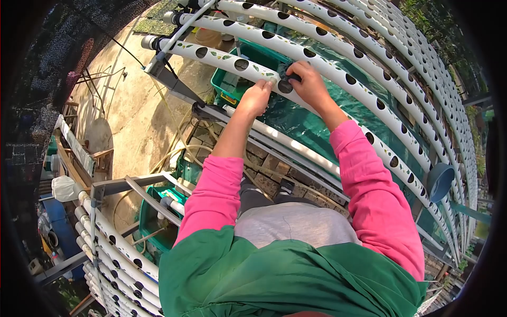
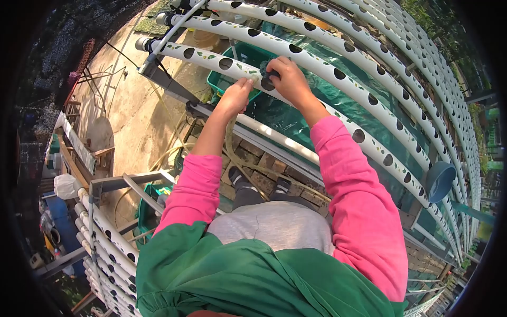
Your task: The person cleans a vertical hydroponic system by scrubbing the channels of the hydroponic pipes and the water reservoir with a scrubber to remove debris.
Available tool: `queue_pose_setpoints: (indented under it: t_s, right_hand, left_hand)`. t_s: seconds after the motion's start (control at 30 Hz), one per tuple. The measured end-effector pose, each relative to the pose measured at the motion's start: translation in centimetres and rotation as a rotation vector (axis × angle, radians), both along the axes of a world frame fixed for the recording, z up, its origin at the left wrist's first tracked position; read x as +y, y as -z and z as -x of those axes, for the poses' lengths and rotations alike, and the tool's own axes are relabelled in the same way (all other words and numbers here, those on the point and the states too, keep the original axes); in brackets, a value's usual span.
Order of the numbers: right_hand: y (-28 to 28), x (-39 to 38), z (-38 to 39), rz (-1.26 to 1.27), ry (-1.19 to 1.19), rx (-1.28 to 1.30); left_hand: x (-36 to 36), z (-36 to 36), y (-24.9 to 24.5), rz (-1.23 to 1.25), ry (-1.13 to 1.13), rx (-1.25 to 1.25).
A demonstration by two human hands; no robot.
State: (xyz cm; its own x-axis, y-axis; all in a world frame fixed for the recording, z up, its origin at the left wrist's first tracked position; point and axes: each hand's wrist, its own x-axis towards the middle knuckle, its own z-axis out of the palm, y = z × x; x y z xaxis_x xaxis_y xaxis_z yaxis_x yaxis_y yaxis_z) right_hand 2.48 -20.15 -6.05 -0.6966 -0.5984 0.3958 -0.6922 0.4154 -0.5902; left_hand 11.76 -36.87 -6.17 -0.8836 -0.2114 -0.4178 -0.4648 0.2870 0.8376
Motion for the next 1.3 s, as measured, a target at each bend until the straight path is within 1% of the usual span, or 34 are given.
queue_pose_setpoints:
  t_s: [0.03,0.07,0.13,0.17,0.23,0.27,0.33,0.37,0.43,0.47,0.53,0.57,0.6,0.67,0.7,0.73,0.8,0.87,0.93,0.97,1.0,1.07,1.1,1.17,1.2,1.27,1.3]
  right_hand:
    - [0.5,-0.2,-0.4,-0.177,-0.042,0.119]
    - [0.7,-0.3,-0.6,-0.391,-0.114,0.099]
    - [-1.2,-1.3,-2.8,-0.758,-0.026,0.200]
    - [-0.9,-1.8,-2.9,-0.760,-0.028,0.197]
    - [-0.4,-2.7,-3.0,-1.085,0.016,0.292]
    - [-0.3,-3.6,-2.7,-1.085,0.020,0.293]
    - [-0.9,-5.3,-2.3,-1.274,0.063,0.043]
    - [-1.0,-5.4,-1.9,-1.276,0.065,0.045]
    - [-0.8,-5.5,-1.0,-1.181,-0.028,-0.090]
    - [-0.6,-5.2,-0.7,-1.180,-0.025,-0.088]
    - [0.6,-3.0,-0.1,-0.980,-0.124,-0.040]
    - [2.3,-1.7,0.9,-0.787,-0.184,-0.003]
    - [2.2,-0.5,0.9,-0.789,-0.184,-0.007]
    - [1.2,1.2,0.5,-0.053,-0.094,-0.293]
    - [1.0,1.8,0.8,0.023,-0.011,-0.287]
    - [0.8,2.3,0.9,0.025,-0.008,-0.286]
    - [0.4,3.3,1.2,0.307,0.114,-0.604]
    - [0.6,3.4,1.0,0.341,0.124,-0.575]
    - [0.2,2.9,-0.6,0.377,0.170,-0.322]
    - [0.8,2.7,-0.8,0.203,0.108,-0.208]
    - [1.5,2.0,-1.3,0.204,0.108,-0.209]
    - [2.8,-0.4,-2.2,0.075,-0.004,-0.038]
    - [3.4,-1.5,-2.2,0.076,-0.007,-0.039]
    - [4.1,-3.8,-1.5,-0.024,-0.074,0.238]
    - [4.2,-4.6,-1.2,-0.023,-0.076,0.236]
    - [4.1,-6.0,-0.3,-0.100,-0.129,0.302]
    - [3.8,-6.4,0.1,-0.103,-0.152,0.232]
  left_hand:
    - [0.0,0.2,0.1,0.009,0.010,0.018]
    - [0.0,0.2,0.3,0.010,0.010,0.022]
    - [0.0,0.2,0.7,0.021,0.010,0.032]
    - [-0.1,0.1,0.9,0.019,0.009,0.030]
    - [-0.1,0.1,1.3,0.014,0.022,0.044]
    - [-0.1,0.3,1.5,0.015,0.024,0.046]
    - [0.0,0.2,1.8,-0.018,0.005,0.063]
    - [0.0,0.1,2.0,-0.019,0.005,0.065]
    - [-0.2,0.2,1.6,-0.001,0.001,0.032]
    - [-0.3,0.2,1.6,-0.001,0.003,0.035]
    - [-0.5,-0.2,1.7,-0.017,0.020,-0.008]
    - [-0.3,-0.4,1.8,-0.019,0.022,-0.011]
    - [0.0,-0.6,1.7,-0.024,0.025,-0.004]
    - [0.4,-0.9,1.6,-0.027,0.027,0.003]
    - [0.6,-1.1,1.5,-0.026,0.043,0.000]
    - [0.8,-1.0,1.4,-0.025,0.060,0.000]
    - [1.3,-0.9,1.1,-0.017,0.061,0.012]
    - [1.4,-0.7,0.9,-0.008,0.056,0.024]
    - [1.0,-0.5,0.8,-0.032,0.024,0.045]
    - [0.8,-0.4,0.7,-0.031,0.023,0.044]
    - [0.5,-0.3,0.3,-0.012,-0.014,0.041]
    - [-0.2,-0.2,0.2,0.008,-0.052,0.037]
    - [-0.6,-0.1,0.2,0.022,-0.084,0.052]
    - [-1.8,0.3,0.7,0.030,-0.116,0.033]
    - [-2.4,0.4,1.2,0.030,-0.117,0.031]
    - [-3.4,0.7,2.3,0.064,-0.181,0.089]
    - [-3.8,0.7,2.4,0.049,-0.200,0.087]
